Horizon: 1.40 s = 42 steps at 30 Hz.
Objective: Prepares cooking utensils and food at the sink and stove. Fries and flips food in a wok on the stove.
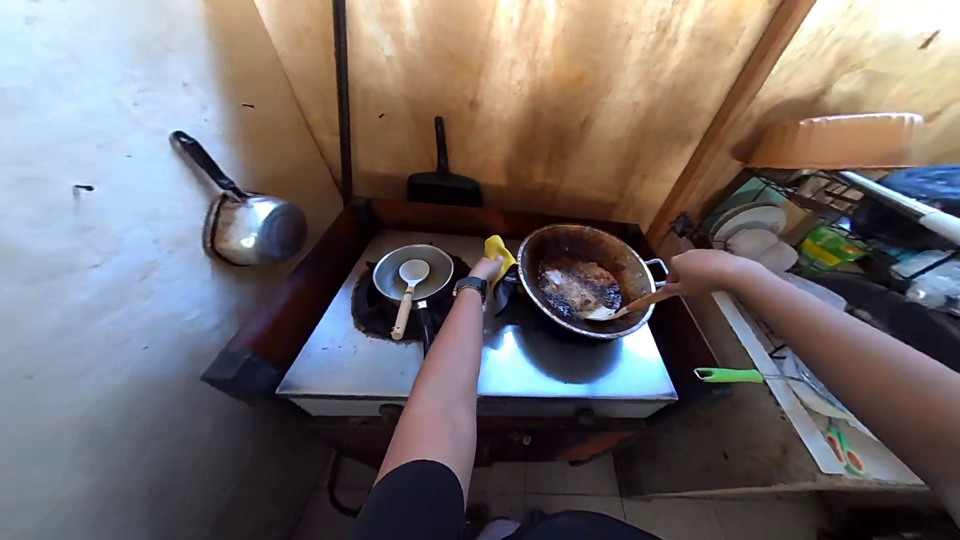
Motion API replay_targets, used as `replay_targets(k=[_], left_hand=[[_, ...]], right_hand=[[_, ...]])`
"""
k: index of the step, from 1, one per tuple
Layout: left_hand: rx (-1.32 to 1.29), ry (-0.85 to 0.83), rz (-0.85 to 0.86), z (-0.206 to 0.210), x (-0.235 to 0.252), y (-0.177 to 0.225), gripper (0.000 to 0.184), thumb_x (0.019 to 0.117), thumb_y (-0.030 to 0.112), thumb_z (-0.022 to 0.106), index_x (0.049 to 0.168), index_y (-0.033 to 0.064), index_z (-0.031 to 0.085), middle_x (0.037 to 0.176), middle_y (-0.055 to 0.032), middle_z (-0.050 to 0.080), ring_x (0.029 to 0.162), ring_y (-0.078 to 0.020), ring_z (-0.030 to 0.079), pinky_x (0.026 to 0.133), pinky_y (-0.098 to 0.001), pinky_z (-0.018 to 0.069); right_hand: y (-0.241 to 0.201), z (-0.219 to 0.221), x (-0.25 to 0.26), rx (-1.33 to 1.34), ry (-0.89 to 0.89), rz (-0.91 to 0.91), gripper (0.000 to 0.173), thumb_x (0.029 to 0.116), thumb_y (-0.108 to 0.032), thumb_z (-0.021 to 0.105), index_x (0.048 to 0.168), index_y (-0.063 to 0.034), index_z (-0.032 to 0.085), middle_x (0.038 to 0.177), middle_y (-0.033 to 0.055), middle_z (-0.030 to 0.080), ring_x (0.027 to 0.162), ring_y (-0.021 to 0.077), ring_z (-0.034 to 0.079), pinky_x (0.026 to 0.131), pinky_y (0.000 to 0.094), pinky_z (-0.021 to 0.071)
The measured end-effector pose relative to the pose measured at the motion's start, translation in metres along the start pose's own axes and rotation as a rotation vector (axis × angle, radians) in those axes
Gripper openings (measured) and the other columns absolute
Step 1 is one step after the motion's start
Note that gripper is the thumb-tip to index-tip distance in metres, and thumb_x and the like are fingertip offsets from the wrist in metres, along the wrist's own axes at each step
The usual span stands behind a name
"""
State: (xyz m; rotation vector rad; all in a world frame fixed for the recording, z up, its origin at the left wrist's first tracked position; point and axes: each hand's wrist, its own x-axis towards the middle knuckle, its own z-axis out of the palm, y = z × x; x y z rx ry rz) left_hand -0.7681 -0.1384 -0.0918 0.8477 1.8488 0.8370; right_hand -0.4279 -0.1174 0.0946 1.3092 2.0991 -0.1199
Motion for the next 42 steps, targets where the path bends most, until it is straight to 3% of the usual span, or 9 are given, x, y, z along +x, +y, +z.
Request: replay_targets(k=[6,17,21,25,31,35,38,42], left_hand=[[0.043,-0.066,0.022,-0.004,0.019,-0.007,0.056,0.1109,0.038,0.041,0.136,-0.0106,0.053,0.136,-0.0314,0.056,0.130,-0.0405,0.054,0.110,-0.0568,0.0411],[-0.186,-0.121,0.020,-0.006,0.021,-0.016,0.053,0.1109,0.036,0.043,0.137,-0.0089,0.052,0.135,-0.0281,0.056,0.125,-0.0350,0.057,0.106,-0.0503,0.0449],[-0.220,-0.107,0.008,-0.007,0.014,-0.016,0.055,0.1103,0.037,0.045,0.140,-0.0099,0.049,0.138,-0.0298,0.054,0.129,-0.0376,0.054,0.109,-0.0524,0.0432],[-0.253,-0.120,0.003,-0.008,0.007,-0.017,0.055,0.1103,0.037,0.045,0.140,-0.0096,0.049,0.138,-0.0295,0.054,0.127,-0.0367,0.055,0.108,-0.0513,0.0442],[-0.301,-0.117,-0.004,-0.009,0.005,-0.018,0.054,0.1098,0.036,0.047,0.141,-0.0090,0.048,0.137,-0.0283,0.055,0.125,-0.0351,0.056,0.106,-0.0500,0.0462],[-0.427,-0.156,-0.027,-0.019,-0.003,-0.015,0.050,0.1109,0.032,0.042,0.146,-0.0028,0.044,0.141,-0.0245,0.052,0.125,-0.0319,0.056,0.104,-0.0471,0.0477],[-0.482,-0.156,-0.071,-0.026,-0.008,-0.012,0.046,0.1090,0.031,0.036,0.142,0.0006,0.047,0.135,-0.0219,0.054,0.119,-0.0294,0.057,0.099,-0.0443,0.0488],[-0.270,-0.147,-0.029,-0.029,-0.010,-0.011,0.051,0.1107,0.032,0.044,0.145,-0.0055,0.045,0.143,-0.0259,0.052,0.129,-0.0323,0.056,0.107,-0.0439,0.0471]], right_hand=[[-0.010,0.040,-0.006,0.065,0.026,0.048,0.046,0.1083,-0.040,0.049,0.116,-0.0005,0.072,0.118,0.0266,0.068,0.118,0.0448,0.062,0.097,0.0660,0.0455],[-0.034,0.083,-0.023,0.287,0.085,0.189,0.050,0.1098,-0.040,0.044,0.111,0.0017,0.070,0.116,0.0268,0.068,0.115,0.0440,0.063,0.092,0.0645,0.0467],[-0.007,0.092,-0.015,0.473,0.124,0.168,0.050,0.1091,-0.041,0.048,0.107,0.0028,0.072,0.104,0.0256,0.068,0.100,0.0393,0.064,0.089,0.0604,0.0461],[0.013,0.087,-0.011,0.569,0.132,0.160,0.047,0.1089,-0.040,0.050,0.106,0.0017,0.071,0.091,0.0193,0.064,0.081,0.0284,0.056,0.080,0.0514,0.0452],[0.019,0.055,-0.013,0.432,0.088,0.144,0.047,0.1081,-0.040,0.052,0.110,0.0019,0.072,0.103,0.0237,0.068,0.094,0.0341,0.062,0.089,0.0570,0.0454],[0.021,0.032,-0.016,0.222,0.093,0.131,0.045,0.1063,-0.040,0.056,0.099,0.0008,0.073,0.096,0.0226,0.068,0.095,0.0379,0.064,0.087,0.0606,0.0466],[0.025,0.015,-0.013,0.113,0.096,0.144,0.042,0.1036,-0.039,0.061,0.091,-0.0019,0.074,0.092,0.0212,0.069,0.095,0.0396,0.065,0.083,0.0630,0.0472],[0.024,-0.007,-0.003,-0.047,0.027,0.145,0.042,0.1039,-0.042,0.059,0.093,-0.0035,0.074,0.097,0.0201,0.070,0.100,0.0399,0.067,0.084,0.0631,0.0488]])
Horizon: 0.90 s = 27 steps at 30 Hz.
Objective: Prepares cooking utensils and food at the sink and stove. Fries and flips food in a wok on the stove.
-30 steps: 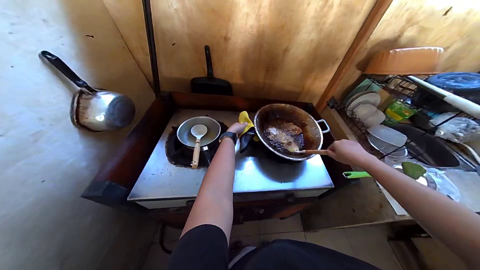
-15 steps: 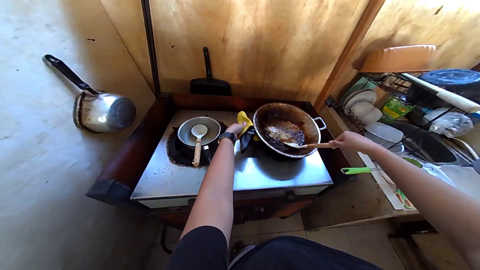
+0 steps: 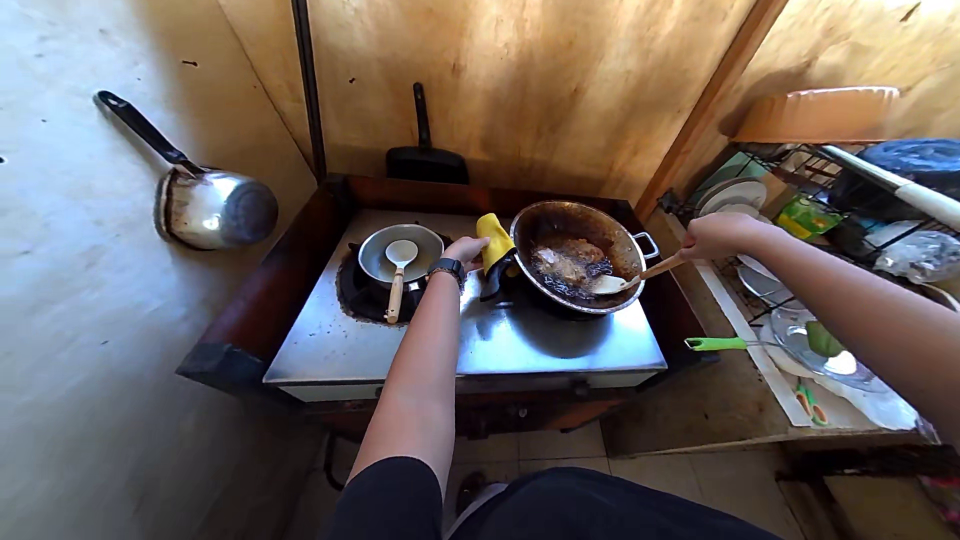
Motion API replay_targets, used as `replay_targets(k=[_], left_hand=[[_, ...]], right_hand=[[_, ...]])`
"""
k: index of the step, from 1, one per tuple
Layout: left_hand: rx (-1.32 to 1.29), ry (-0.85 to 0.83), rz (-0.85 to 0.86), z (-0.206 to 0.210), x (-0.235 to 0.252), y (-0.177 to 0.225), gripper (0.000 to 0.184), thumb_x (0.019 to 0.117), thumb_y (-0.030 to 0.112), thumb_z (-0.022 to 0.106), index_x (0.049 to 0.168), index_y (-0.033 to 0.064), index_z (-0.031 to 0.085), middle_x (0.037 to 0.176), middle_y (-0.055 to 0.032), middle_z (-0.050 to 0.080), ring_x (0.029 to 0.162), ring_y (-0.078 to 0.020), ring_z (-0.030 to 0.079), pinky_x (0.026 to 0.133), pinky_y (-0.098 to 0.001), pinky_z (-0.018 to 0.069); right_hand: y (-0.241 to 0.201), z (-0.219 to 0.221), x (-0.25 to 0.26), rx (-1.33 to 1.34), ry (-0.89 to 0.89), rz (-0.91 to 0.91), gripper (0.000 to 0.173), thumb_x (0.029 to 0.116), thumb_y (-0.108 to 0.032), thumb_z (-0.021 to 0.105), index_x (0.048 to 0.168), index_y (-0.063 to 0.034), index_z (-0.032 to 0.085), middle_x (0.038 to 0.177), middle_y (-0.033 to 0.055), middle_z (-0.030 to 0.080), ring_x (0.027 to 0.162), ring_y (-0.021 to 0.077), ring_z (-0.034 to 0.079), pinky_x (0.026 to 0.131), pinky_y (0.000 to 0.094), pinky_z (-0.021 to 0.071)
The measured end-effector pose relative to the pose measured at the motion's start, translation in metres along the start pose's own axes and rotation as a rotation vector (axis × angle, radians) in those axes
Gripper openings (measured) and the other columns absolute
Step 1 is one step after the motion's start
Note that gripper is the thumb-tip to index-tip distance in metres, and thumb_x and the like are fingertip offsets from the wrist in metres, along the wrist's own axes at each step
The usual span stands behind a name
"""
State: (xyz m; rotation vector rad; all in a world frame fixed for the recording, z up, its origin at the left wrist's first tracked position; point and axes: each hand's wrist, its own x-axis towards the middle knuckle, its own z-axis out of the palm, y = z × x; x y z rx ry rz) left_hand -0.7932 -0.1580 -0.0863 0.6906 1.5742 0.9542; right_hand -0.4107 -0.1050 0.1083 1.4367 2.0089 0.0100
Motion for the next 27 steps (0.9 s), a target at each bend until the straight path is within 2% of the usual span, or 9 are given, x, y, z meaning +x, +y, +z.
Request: replay_targets(k=[3,5,7,10,13,16,22,25,27], left_hand=[[0.177,0.024,0.017,0.002,0.002,0.001,0.052,0.1102,0.034,0.047,0.140,-0.0083,0.051,0.142,-0.0288,0.052,0.131,-0.0359,0.054,0.110,-0.0478,0.0443],[0.255,0.045,0.030,0.003,0.004,0.001,0.050,0.1099,0.034,0.048,0.135,-0.0092,0.054,0.138,-0.0298,0.055,0.129,-0.0376,0.055,0.110,-0.0505,0.0437],[0.346,0.063,0.041,0.004,0.005,0.000,0.050,0.1098,0.035,0.047,0.130,-0.0097,0.058,0.133,-0.0302,0.058,0.125,-0.0385,0.057,0.108,-0.0531,0.0435],[0.475,0.059,0.038,0.003,0.001,0.004,0.052,0.1099,0.037,0.046,0.127,-0.0104,0.061,0.131,-0.0317,0.059,0.125,-0.0409,0.058,0.107,-0.0566,0.0425],[0.458,0.064,0.040,0.004,0.002,0.004,0.050,0.1097,0.035,0.048,0.126,-0.0109,0.060,0.128,-0.0312,0.059,0.119,-0.0393,0.058,0.104,-0.0547,0.0434],[0.418,0.072,0.026,0.005,0.004,0.003,0.049,0.1093,0.034,0.049,0.128,-0.0097,0.060,0.131,-0.0300,0.060,0.123,-0.0384,0.058,0.107,-0.0538,0.0432],[0.434,0.069,0.027,0.004,0.002,0.004,0.051,0.1099,0.035,0.047,0.130,-0.0096,0.059,0.136,-0.0306,0.057,0.129,-0.0395,0.055,0.110,-0.0549,0.0411],[0.381,0.067,0.030,0.004,0.003,0.001,0.050,0.1097,0.034,0.048,0.132,-0.0097,0.057,0.136,-0.0304,0.056,0.130,-0.0390,0.055,0.110,-0.0534,0.0412],[0.359,0.070,0.032,0.004,0.004,0.001,0.050,0.1096,0.034,0.049,0.132,-0.0095,0.057,0.137,-0.0304,0.056,0.130,-0.0390,0.054,0.110,-0.0530,0.0413]], right_hand=[[-0.001,-0.001,0.016,-0.019,-0.008,-0.054,0.040,0.1039,-0.039,0.060,0.096,-0.0020,0.074,0.101,0.0211,0.070,0.102,0.0401,0.066,0.087,0.0634,0.0485],[-0.002,0.003,0.023,-0.031,0.005,-0.109,0.036,0.1042,-0.038,0.060,0.103,-0.0059,0.076,0.105,0.0192,0.072,0.105,0.0390,0.067,0.091,0.0637,0.0486],[-0.004,0.008,0.029,-0.050,0.022,-0.142,0.033,0.1043,-0.037,0.060,0.102,-0.0091,0.077,0.102,0.0168,0.073,0.104,0.0372,0.067,0.090,0.0627,0.0493],[0.000,0.023,0.037,-0.018,0.074,-0.164,0.031,0.1034,-0.035,0.062,0.100,-0.0084,0.078,0.098,0.0172,0.073,0.101,0.0381,0.068,0.088,0.0634,0.0493],[0.005,0.040,0.039,0.026,0.103,-0.168,0.032,0.1041,-0.037,0.060,0.103,-0.0097,0.078,0.099,0.0166,0.073,0.102,0.0374,0.068,0.089,0.0625,0.0497],[0.008,0.055,0.038,0.090,0.111,-0.167,0.035,0.1056,-0.038,0.057,0.104,-0.0090,0.077,0.100,0.0171,0.073,0.103,0.0374,0.068,0.089,0.0614,0.0497],[0.005,0.084,0.025,0.330,0.061,-0.116,0.042,0.1085,-0.038,0.051,0.115,-0.0035,0.075,0.109,0.0234,0.071,0.108,0.0409,0.065,0.095,0.0627,0.0465],[-0.001,0.093,0.017,0.438,0.050,-0.092,0.045,0.1093,-0.037,0.050,0.114,0.0003,0.073,0.108,0.0253,0.069,0.104,0.0390,0.064,0.094,0.0596,0.0457],[-0.001,0.097,0.015,0.512,0.052,-0.065,0.046,0.1091,-0.039,0.050,0.114,0.0014,0.072,0.104,0.0238,0.068,0.095,0.0350,0.062,0.089,0.0557,0.0457]])
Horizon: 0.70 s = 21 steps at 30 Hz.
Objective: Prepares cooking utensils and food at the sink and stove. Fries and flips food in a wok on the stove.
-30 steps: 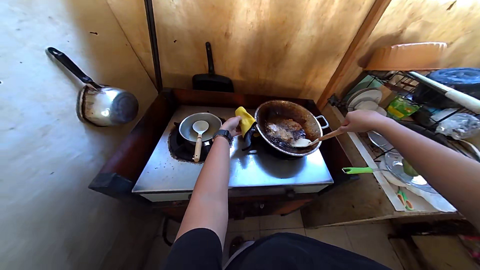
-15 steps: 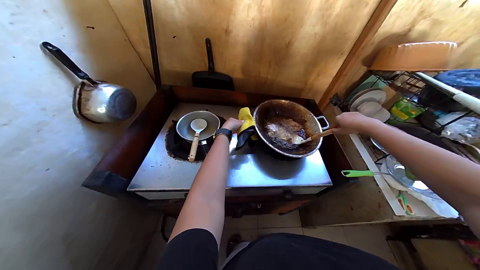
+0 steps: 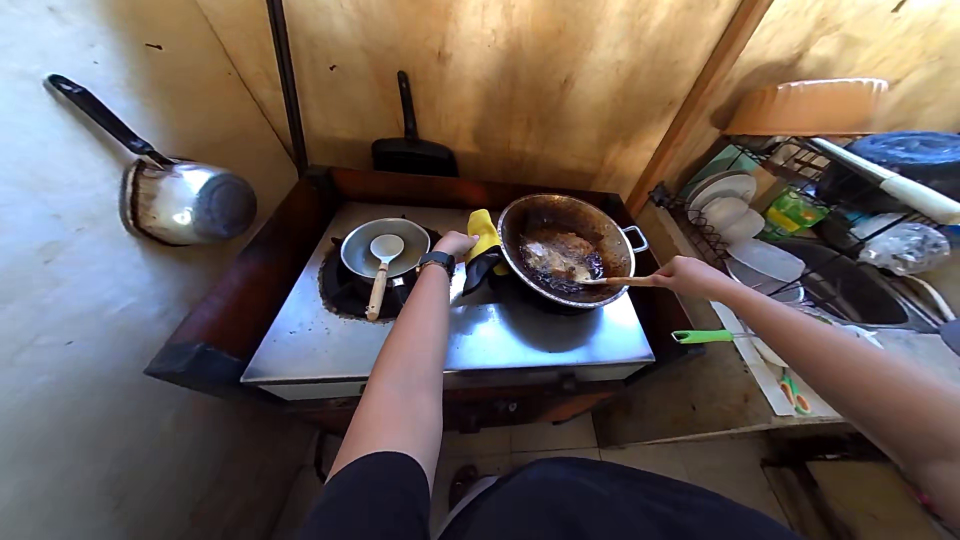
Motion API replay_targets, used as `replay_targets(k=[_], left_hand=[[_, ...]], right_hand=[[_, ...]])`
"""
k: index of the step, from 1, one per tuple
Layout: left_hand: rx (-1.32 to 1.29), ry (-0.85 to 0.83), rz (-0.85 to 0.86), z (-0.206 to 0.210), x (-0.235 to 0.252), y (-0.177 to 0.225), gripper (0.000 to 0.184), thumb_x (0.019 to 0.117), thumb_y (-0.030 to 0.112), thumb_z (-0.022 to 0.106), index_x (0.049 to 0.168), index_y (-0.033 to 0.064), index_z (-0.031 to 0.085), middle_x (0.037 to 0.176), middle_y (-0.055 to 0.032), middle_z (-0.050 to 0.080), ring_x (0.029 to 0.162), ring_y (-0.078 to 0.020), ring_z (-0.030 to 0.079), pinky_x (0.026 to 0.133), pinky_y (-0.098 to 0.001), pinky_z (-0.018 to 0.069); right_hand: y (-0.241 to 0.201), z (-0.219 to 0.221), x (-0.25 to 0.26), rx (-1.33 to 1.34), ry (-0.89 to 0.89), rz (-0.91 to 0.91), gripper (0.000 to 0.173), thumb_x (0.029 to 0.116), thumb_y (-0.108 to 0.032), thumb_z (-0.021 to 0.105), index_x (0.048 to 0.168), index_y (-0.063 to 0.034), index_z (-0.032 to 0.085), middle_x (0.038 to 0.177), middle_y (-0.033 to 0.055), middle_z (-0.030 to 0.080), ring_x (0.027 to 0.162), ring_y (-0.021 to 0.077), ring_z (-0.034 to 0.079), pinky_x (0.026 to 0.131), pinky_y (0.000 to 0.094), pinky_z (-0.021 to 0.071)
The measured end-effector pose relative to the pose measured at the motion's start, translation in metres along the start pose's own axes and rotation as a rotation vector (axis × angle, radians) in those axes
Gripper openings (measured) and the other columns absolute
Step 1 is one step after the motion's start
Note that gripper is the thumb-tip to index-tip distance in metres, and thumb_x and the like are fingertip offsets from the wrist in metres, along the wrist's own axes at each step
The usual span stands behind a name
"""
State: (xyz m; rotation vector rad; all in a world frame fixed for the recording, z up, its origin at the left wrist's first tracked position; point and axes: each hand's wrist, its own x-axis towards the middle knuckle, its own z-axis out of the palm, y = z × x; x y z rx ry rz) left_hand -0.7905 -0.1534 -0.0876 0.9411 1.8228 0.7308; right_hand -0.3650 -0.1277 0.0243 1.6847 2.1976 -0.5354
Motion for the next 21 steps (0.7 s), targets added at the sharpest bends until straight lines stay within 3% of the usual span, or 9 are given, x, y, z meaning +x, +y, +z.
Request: replay_targets(k=[4,8,11,16,21], left_hand=[[-0.020,0.024,0.020,0.003,0.004,-0.003,0.050,0.1093,0.034,0.049,0.130,-0.0108,0.058,0.134,-0.0316,0.057,0.128,-0.0398,0.055,0.110,-0.0544,0.0415],[-0.027,0.022,0.028,0.003,0.003,-0.005,0.051,0.1094,0.035,0.049,0.130,-0.0103,0.058,0.133,-0.0314,0.058,0.127,-0.0398,0.056,0.109,-0.0543,0.0423],[-0.039,0.012,0.028,0.002,-0.001,-0.005,0.051,0.1097,0.035,0.048,0.132,-0.0102,0.057,0.135,-0.0310,0.057,0.128,-0.0393,0.055,0.110,-0.0538,0.0417],[-0.074,-0.003,0.046,0.002,0.000,-0.006,0.051,0.1097,0.034,0.048,0.132,-0.0107,0.057,0.135,-0.0309,0.057,0.128,-0.0387,0.057,0.110,-0.0521,0.0429],[-0.076,-0.001,0.032,0.002,0.001,-0.007,0.051,0.1093,0.035,0.049,0.133,-0.0106,0.056,0.136,-0.0310,0.056,0.129,-0.0384,0.056,0.111,-0.0515,0.0429]], right_hand=[[0.010,0.002,0.002,0.109,0.012,0.044,0.044,0.1083,-0.039,0.052,0.115,0.0006,0.071,0.095,0.0181,0.065,0.081,0.0244,0.055,0.080,0.0468,0.0457],[0.003,-0.013,-0.002,0.038,0.022,0.040,0.045,0.1082,-0.039,0.053,0.115,0.0019,0.072,0.105,0.0244,0.068,0.096,0.0345,0.063,0.091,0.0565,0.0464],[-0.009,-0.031,-0.007,-0.135,0.033,-0.009,0.043,0.1078,-0.036,0.054,0.101,0.0015,0.073,0.097,0.0230,0.068,0.094,0.0370,0.063,0.087,0.0586,0.0459],[-0.027,-0.066,-0.006,-0.387,-0.029,-0.013,0.044,0.1057,-0.041,0.056,0.092,-0.0030,0.074,0.092,0.0199,0.070,0.094,0.0385,0.066,0.083,0.0621,0.0485],[-0.056,-0.089,-0.011,-0.412,-0.146,0.002,0.047,0.1052,-0.039,0.058,0.099,0.0055,0.072,0.095,0.0245,0.068,0.094,0.0389,0.064,0.088,0.0602,0.0470]])
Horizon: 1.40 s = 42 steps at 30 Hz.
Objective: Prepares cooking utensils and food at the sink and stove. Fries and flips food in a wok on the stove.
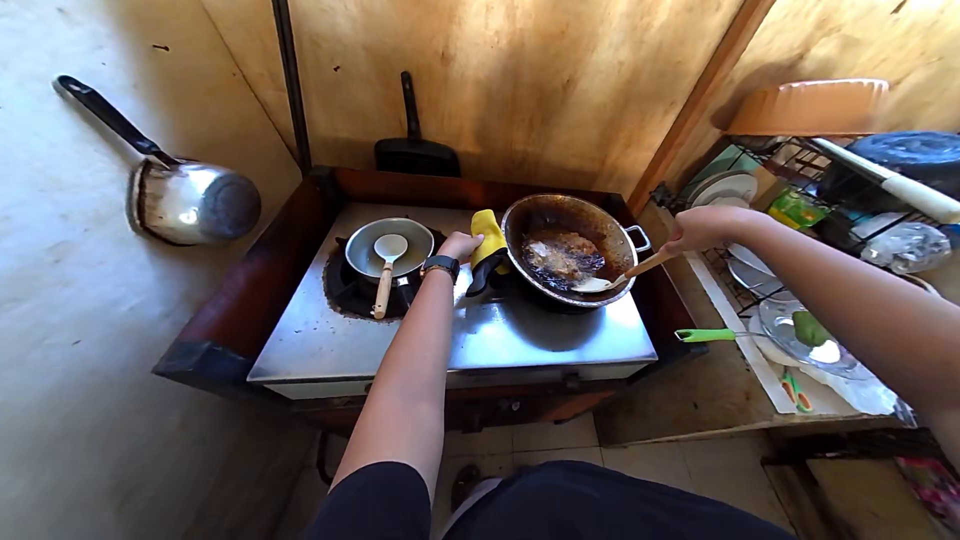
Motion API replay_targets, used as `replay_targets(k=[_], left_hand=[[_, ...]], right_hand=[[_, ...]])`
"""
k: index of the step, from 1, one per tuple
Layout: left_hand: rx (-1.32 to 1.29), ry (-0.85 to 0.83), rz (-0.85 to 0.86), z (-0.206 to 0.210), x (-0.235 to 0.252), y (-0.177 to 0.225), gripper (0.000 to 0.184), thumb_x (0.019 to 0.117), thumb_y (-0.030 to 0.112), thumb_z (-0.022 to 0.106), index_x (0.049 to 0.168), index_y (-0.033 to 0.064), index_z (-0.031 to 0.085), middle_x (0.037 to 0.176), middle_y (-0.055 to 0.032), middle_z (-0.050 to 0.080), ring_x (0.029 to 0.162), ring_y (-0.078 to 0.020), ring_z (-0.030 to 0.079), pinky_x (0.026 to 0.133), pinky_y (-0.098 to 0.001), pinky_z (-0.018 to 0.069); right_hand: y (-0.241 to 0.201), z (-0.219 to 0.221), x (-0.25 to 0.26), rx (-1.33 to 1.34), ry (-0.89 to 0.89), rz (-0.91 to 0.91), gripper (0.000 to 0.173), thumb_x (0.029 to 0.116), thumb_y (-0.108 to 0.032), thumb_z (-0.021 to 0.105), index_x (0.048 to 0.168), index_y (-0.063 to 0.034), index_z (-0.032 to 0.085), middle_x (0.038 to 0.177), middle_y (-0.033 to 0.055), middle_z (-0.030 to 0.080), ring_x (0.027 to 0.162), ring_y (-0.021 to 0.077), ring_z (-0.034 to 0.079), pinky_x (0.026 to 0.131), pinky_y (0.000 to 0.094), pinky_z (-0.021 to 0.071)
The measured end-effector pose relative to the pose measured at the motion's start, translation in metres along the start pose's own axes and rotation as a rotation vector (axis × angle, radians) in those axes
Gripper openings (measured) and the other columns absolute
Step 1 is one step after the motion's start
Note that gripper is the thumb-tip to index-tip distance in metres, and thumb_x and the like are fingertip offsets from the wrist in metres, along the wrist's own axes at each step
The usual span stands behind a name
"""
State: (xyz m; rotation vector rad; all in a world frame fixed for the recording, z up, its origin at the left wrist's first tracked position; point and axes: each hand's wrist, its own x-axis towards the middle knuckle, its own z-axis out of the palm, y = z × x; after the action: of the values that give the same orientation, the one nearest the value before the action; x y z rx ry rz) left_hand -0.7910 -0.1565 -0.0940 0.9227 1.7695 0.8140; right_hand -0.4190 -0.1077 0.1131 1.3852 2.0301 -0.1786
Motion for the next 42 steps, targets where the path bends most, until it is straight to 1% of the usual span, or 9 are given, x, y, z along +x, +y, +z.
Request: replay_targets(k=[5,11,18,21,26,33,37,40,42], left_hand=[[-0.027,-0.021,-0.003,0.000,0.001,0.002,0.051,0.1096,0.034,0.049,0.134,-0.0108,0.054,0.137,-0.0304,0.056,0.128,-0.0377,0.056,0.109,-0.0500,0.0443],[-0.052,-0.062,-0.021,0.001,-0.004,0.007,0.050,0.1106,0.030,0.046,0.136,-0.0118,0.050,0.139,-0.0300,0.053,0.129,-0.0362,0.055,0.110,-0.0488,0.0433],[-0.060,-0.074,-0.008,0.001,0.005,0.004,0.047,0.1102,0.028,0.047,0.137,-0.0107,0.051,0.138,-0.0286,0.055,0.126,-0.0339,0.057,0.108,-0.0473,0.0457],[-0.037,-0.066,0.003,0.002,-0.001,0.007,0.048,0.1103,0.029,0.047,0.137,-0.0111,0.051,0.137,-0.0287,0.055,0.125,-0.0342,0.057,0.107,-0.0476,0.0453],[-0.026,-0.057,0.000,0.002,-0.009,0.011,0.048,0.1107,0.029,0.046,0.137,-0.0114,0.051,0.138,-0.0295,0.054,0.127,-0.0358,0.056,0.109,-0.0488,0.0437],[-0.058,-0.021,0.013,0.004,-0.006,0.005,0.048,0.1095,0.030,0.049,0.134,-0.0115,0.054,0.137,-0.0300,0.056,0.128,-0.0366,0.056,0.109,-0.0497,0.0436],[0.014,-0.011,0.014,0.003,-0.002,0.003,0.050,0.1094,0.034,0.049,0.130,-0.0110,0.056,0.133,-0.0302,0.058,0.125,-0.0377,0.057,0.108,-0.0521,0.0437],[0.034,-0.007,0.016,0.003,-0.003,0.002,0.051,0.1095,0.034,0.048,0.129,-0.0115,0.058,0.133,-0.0311,0.058,0.126,-0.0393,0.057,0.109,-0.0538,0.0427],[0.001,-0.015,0.018,0.003,-0.002,0.001,0.051,0.1097,0.034,0.048,0.129,-0.0119,0.057,0.133,-0.0311,0.058,0.125,-0.0390,0.058,0.108,-0.0533,0.0435]], right_hand=[[-0.017,0.010,0.013,-0.003,0.015,-0.046,0.045,0.1053,-0.038,0.058,0.100,0.0045,0.072,0.100,0.0247,0.069,0.100,0.0404,0.065,0.091,0.0625,0.0466],[-0.033,0.051,0.023,0.043,0.118,-0.042,0.043,0.1056,-0.038,0.057,0.092,0.0002,0.071,0.096,0.0211,0.069,0.098,0.0397,0.066,0.084,0.0626,0.0482],[-0.052,0.087,0.002,0.170,0.117,0.051,0.045,0.1097,-0.036,0.046,0.104,0.0008,0.071,0.109,0.0234,0.069,0.110,0.0409,0.065,0.090,0.0614,0.0482],[-0.062,0.095,-0.009,0.160,0.143,0.066,0.044,0.1105,-0.034,0.043,0.114,0.0003,0.071,0.117,0.0245,0.069,0.117,0.0424,0.064,0.094,0.0624,0.0479],[-0.072,0.101,-0.024,0.047,0.192,0.048,0.048,0.1125,-0.033,0.036,0.119,0.0034,0.067,0.117,0.0263,0.068,0.117,0.0433,0.064,0.092,0.0598,0.0480],[-0.042,0.089,-0.010,-0.051,0.274,-0.019,0.046,0.1108,-0.037,0.043,0.113,-0.0006,0.071,0.109,0.0229,0.071,0.110,0.0414,0.067,0.088,0.0598,0.0502],[-0.023,0.070,0.002,0.031,0.266,-0.007,0.038,0.1080,-0.036,0.051,0.109,-0.0060,0.075,0.109,0.0198,0.072,0.110,0.0402,0.066,0.090,0.0620,0.0489],[-0.008,0.055,0.010,0.090,0.225,-0.027,0.043,0.1065,-0.039,0.055,0.095,-0.0021,0.074,0.097,0.0206,0.071,0.100,0.0400,0.067,0.085,0.0632,0.0490],[-0.001,0.041,0.013,0.075,0.153,-0.056,0.048,0.1067,-0.042,0.054,0.092,-0.0010,0.073,0.093,0.0202,0.069,0.096,0.0380,0.066,0.084,0.0616,0.0487]])
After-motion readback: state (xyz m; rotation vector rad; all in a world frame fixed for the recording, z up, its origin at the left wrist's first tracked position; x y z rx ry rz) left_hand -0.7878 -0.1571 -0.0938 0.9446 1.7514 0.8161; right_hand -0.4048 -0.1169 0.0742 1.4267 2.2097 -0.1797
